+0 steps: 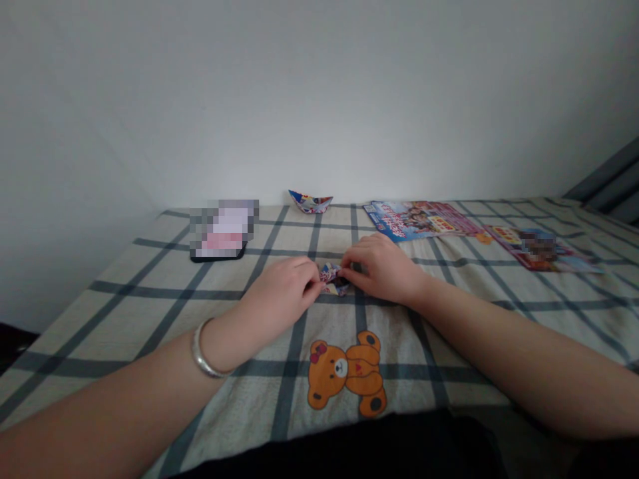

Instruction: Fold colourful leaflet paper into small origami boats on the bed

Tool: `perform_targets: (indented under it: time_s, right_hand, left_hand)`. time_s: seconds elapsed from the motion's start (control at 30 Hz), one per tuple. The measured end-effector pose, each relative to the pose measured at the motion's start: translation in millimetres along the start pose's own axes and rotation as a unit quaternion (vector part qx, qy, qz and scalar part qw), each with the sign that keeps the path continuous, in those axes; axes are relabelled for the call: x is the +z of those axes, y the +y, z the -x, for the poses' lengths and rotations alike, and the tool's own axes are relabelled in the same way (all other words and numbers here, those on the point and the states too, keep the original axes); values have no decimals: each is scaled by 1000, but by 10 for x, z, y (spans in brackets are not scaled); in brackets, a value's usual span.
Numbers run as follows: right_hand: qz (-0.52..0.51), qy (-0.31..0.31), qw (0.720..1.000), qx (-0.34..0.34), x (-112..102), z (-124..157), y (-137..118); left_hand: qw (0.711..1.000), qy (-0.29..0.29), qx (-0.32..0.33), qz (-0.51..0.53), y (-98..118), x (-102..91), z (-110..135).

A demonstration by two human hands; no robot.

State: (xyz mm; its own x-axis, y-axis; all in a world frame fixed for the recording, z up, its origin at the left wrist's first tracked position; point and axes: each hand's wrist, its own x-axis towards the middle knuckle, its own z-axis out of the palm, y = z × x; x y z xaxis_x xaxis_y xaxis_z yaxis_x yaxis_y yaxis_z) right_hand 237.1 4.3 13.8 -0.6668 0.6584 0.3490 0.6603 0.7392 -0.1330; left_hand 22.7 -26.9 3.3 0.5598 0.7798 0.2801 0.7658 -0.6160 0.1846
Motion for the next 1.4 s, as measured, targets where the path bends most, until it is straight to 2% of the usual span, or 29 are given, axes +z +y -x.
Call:
perform_targets:
  time_s: [0.17, 0.33, 0.4, 0.47, 0.57, 0.67, 0.9, 1.0, 1.23, 1.4]
  right_hand:
    - [-103, 24, 993, 55, 70, -16, 36]
    - [-169, 15, 981, 98, 100, -29, 45]
    - [-177, 11, 980, 94, 108, -38, 55]
    - [-184, 5, 980, 77, 113, -46, 63]
    - [-185, -11, 981, 65, 108, -56, 65]
    - [-184, -24, 978, 99, 100, -62, 56]
    - [-202, -19, 966, 158, 133, -76, 45]
    - [-200, -19, 965, 166, 156, -83, 51]
    - [-187, -24, 970, 155, 176, -85, 60]
    - [-146, -22, 979, 144, 155, -99, 30]
  left_hand:
    - [996, -13, -31, 79, 38, -28, -16]
    - [986, 25, -89, 139, 74, -13, -18]
    - [989, 34, -62, 131, 37, 19, -26]
    - [995, 66, -18, 78, -21, 51, -36]
    - [996, 64, 16, 60, -93, 67, -48]
    - [996, 45, 1, 75, -101, 42, -61]
    - [981, 62, -87, 161, -67, 13, -114]
    - [981, 53, -80, 168, -89, 23, -128]
    - [995, 56, -24, 77, -77, 20, -134]
    - [997, 58, -4, 56, -96, 36, -142]
